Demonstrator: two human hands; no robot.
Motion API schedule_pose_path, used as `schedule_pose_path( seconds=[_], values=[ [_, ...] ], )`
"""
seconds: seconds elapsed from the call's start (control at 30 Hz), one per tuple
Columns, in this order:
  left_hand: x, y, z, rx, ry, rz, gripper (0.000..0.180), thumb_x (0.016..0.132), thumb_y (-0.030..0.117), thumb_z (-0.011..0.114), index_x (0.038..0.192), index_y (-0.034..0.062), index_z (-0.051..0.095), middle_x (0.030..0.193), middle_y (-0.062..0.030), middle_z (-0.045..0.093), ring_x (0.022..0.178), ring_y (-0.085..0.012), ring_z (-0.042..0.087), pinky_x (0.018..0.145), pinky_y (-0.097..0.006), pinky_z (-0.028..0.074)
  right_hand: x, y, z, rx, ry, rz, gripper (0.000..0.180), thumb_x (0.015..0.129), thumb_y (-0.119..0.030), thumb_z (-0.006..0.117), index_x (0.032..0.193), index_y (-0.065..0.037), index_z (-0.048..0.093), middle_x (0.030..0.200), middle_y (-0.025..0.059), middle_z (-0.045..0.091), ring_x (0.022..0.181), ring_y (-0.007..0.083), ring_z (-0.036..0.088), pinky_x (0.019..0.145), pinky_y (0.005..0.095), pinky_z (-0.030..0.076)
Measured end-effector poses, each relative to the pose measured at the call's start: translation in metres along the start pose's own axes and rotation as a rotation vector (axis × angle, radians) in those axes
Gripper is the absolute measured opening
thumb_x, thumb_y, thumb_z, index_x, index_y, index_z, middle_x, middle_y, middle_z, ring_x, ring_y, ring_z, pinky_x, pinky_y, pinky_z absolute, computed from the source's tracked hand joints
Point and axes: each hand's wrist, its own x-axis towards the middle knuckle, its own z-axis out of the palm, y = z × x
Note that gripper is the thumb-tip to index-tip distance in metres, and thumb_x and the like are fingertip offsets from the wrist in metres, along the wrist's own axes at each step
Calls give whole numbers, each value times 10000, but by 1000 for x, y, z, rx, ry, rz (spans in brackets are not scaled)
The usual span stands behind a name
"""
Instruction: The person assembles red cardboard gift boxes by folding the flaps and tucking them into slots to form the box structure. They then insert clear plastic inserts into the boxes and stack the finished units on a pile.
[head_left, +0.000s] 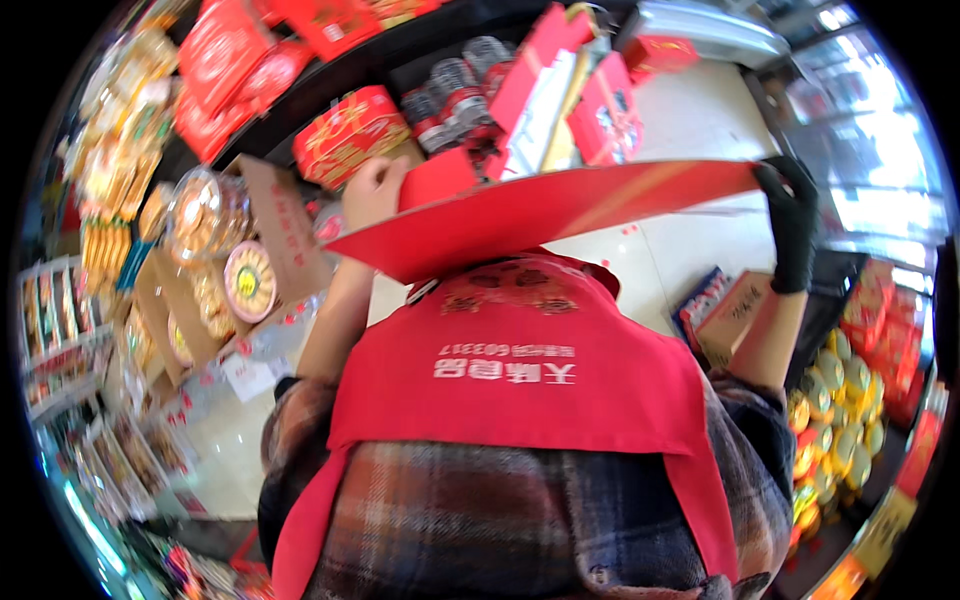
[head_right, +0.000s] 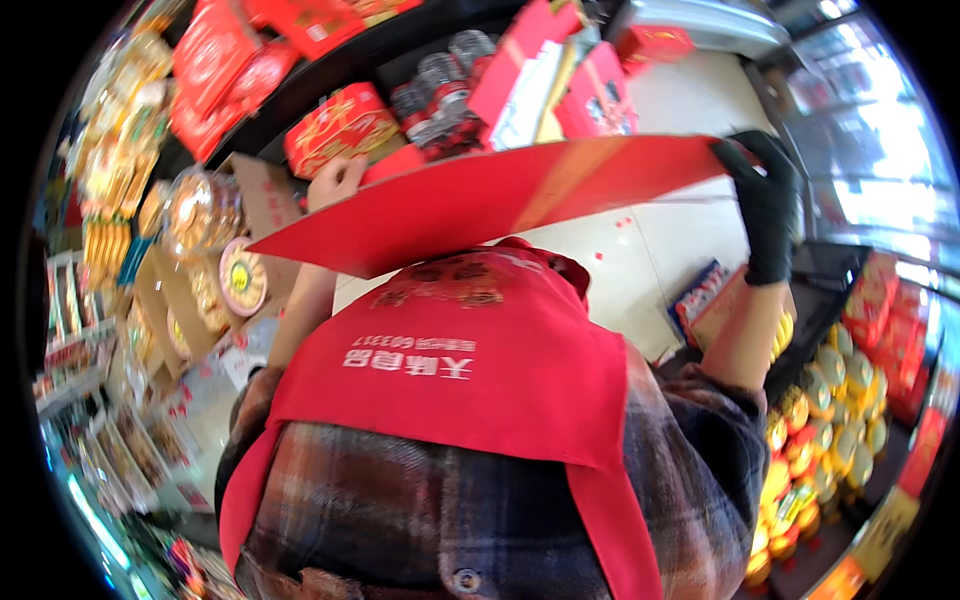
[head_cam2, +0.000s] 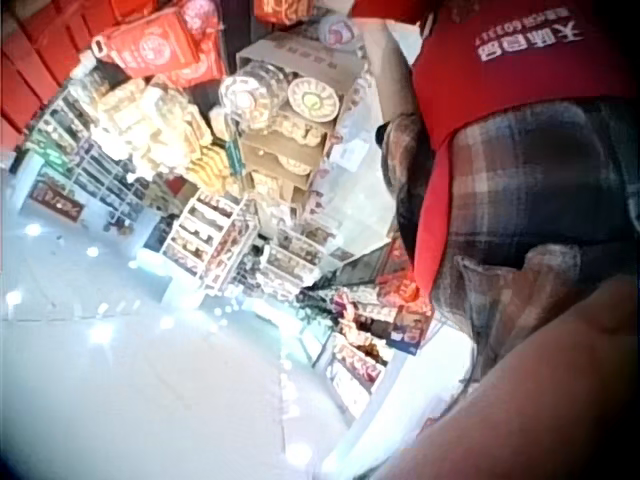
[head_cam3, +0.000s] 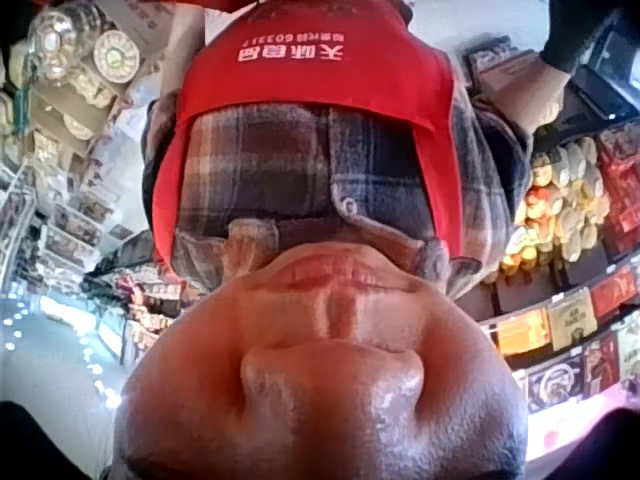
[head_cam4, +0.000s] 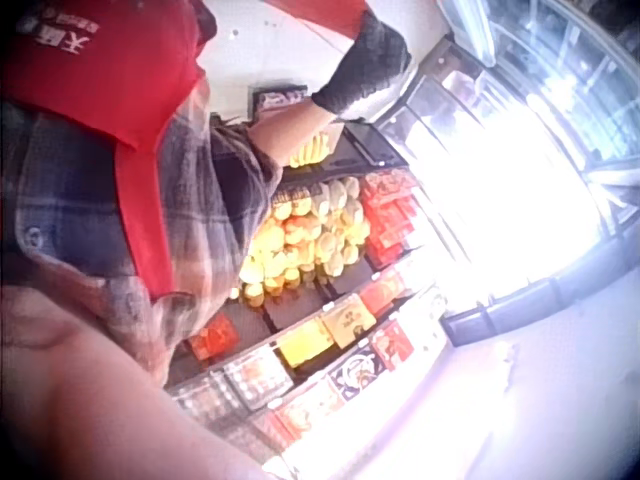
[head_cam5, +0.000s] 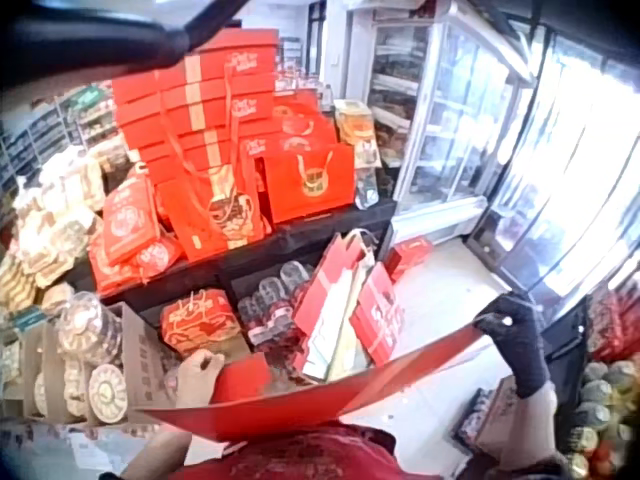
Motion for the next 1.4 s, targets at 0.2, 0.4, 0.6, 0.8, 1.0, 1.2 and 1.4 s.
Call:
schedule_pose_path(
  seconds=[0.2,0.4,0.6,0.8,1.0,1.2,1.4],
  values=[
    [-34,-56,20,-944,83,-122,209,886,166,519,935,-21,600,954,-58,607,866,-150,566,753,-264,449,13,-30,8,-184,38,-95,239,724,-283,729,770,-61,656,691,53,590,651,153,561,626,275,435],
    [-13,-29,-32,-854,42,-22,198,882,147,513,928,-24,603,925,-61,613,845,-152,572,737,-261,453,42,-65,12,-105,89,-90,304,741,-342,720,772,-44,668,641,46,606,572,118,560,585,254,448],
    [-11,48,-124,-487,-115,59,188,878,129,508,920,-26,606,897,-64,618,825,-155,579,720,-259,456,84,-78,-6,-68,-285,55,459,774,-481,655,752,-22,668,601,75,613,510,147,565,553,279,457],
    [42,29,-133,-590,-541,30,249,877,158,474,941,-39,612,870,-69,629,815,-128,578,688,-246,458,76,-15,66,-560,-867,80,581,887,-512,446,793,28,639,643,230,541,589,324,545,602,380,440],
    [32,54,-98,-689,-299,-129,259,906,227,464,984,-6,545,869,-5,547,833,-75,510,757,-233,406,48,-3,93,-365,-1064,301,731,848,-643,381,805,29,666,769,242,629,722,335,617,715,360,462],
    [16,77,-112,-690,-663,-92,332,878,227,505,1127,9,515,1073,-53,548,1023,-117,499,890,-242,373,24,6,101,-339,-1154,386,620,868,-561,437,875,14,670,833,227,632,777,291,624,709,345,471],
    [17,68,-123,-704,-650,-195,437,769,68,524,1183,-67,496,1152,-156,556,1051,-204,553,930,-275,408,57,31,46,408,-848,68,327,929,-286,474,1070,-31,622,1052,117,610,967,191,571,833,307,470]
  ],
)
